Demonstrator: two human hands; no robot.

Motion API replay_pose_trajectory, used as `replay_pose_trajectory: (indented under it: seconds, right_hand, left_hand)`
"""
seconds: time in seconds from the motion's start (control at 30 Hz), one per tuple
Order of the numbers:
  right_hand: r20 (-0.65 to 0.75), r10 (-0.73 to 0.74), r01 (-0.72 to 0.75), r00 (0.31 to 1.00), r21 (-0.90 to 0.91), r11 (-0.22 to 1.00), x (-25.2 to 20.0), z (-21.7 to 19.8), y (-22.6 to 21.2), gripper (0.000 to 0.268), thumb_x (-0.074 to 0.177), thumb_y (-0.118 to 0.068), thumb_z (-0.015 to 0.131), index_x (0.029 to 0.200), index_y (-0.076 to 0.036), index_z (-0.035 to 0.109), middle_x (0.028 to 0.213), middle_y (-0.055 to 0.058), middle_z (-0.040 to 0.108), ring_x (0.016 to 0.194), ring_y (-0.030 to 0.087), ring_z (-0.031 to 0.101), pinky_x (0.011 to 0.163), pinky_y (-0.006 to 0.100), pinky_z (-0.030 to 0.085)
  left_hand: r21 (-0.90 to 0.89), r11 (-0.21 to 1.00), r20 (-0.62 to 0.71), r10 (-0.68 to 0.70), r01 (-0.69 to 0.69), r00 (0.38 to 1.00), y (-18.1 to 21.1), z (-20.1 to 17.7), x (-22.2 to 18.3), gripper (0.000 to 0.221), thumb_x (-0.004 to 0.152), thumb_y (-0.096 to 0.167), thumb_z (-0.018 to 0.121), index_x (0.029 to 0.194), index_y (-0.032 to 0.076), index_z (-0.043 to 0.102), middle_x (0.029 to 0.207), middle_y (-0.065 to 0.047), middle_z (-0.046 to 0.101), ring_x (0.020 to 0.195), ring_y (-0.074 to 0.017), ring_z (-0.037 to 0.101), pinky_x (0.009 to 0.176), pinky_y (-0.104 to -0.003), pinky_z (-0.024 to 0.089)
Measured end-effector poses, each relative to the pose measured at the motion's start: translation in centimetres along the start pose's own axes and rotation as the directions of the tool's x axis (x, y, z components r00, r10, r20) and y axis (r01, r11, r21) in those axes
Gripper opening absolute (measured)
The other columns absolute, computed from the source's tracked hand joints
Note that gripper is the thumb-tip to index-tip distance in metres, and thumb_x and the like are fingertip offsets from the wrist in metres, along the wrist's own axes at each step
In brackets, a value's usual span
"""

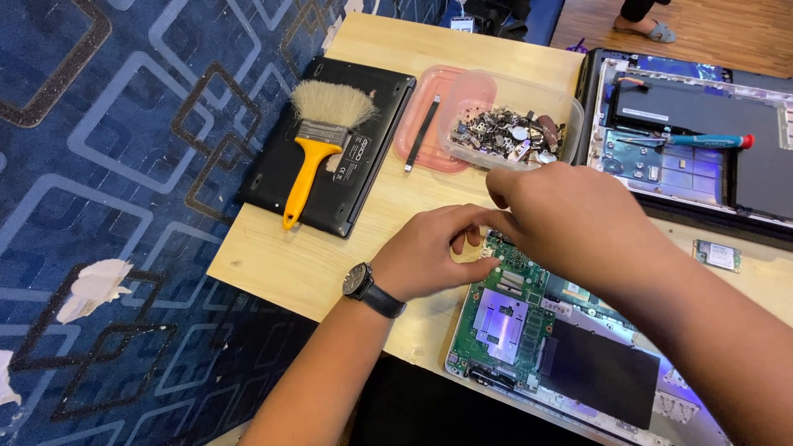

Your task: Installing and securing internal electronic components like the motherboard into a laptop chassis using a screwdriver.

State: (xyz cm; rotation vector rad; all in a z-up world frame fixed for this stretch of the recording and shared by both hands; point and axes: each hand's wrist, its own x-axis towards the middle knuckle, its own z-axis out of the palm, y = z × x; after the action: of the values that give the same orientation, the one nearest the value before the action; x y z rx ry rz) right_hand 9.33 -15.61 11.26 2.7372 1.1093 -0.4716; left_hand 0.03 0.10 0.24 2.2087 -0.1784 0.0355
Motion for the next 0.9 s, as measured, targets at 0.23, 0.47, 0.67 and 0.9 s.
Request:
replay_pose_trajectory:
  seconds: [0.23,0.47,0.67,0.9]
  right_hand:
    - [0.063,-0.004,-0.003,0.998,0.111,0.994,0.0,-0.1,1.3,0.016,0.098,-0.040,0.064,0.102,-0.024,0.067,0.086,0.006,0.077,0.088,0.032,0.072,0.067,0.047,0.052]
    - [0.056,-0.222,0.199,0.974,0.266,0.943,1.7,1.2,3.6,0.007,0.093,-0.029,0.076,0.098,-0.026,0.073,0.085,-0.007,0.081,0.077,0.017,0.070,0.076,0.035,0.052]
    - [-0.031,-0.092,0.094,0.995,0.070,0.993,0.7,0.4,-0.2,0.024,0.103,-0.039,0.059,0.111,-0.017,0.063,0.090,0.017,0.076,0.086,0.044,0.074,0.067,0.055,0.058]
    - [0.108,-0.135,0.136,0.985,-0.004,0.991,-0.5,0.9,-1.0,0.022,0.094,-0.010,0.061,0.114,-0.019,0.058,0.101,0.010,0.075,0.091,0.038,0.073,0.071,0.053,0.057]
  left_hand:
    - [0.004,1.000,0.000,-0.003,0.003,1.000,-0.1,0.2,0.0,0.046,0.088,0.033,0.082,0.128,0.017,0.067,0.088,0.004,0.062,0.071,-0.0136,0.053,0.065,-0.033,0.047]
    - [0.005,1.000,-0.012,0.001,0.000,1.000,0.3,0.1,-0.1,0.043,0.088,0.032,0.081,0.126,0.015,0.068,0.087,0.004,0.062,0.070,-0.0133,0.053,0.065,-0.032,0.047]
    - [0.007,1.000,-0.006,-0.022,0.022,1.000,0.3,0.1,-0.1,0.029,0.087,0.027,0.082,0.112,0.022,0.068,0.085,0.003,0.063,0.071,-0.0155,0.054,0.064,-0.034,0.046]
    - [0.011,0.996,-0.024,-0.088,0.088,0.996,-0.2,0.6,-0.1,0.029,0.085,0.037,0.080,0.095,0.015,0.065,0.081,0.001,0.064,0.068,-0.0172,0.057,0.062,-0.036,0.046]
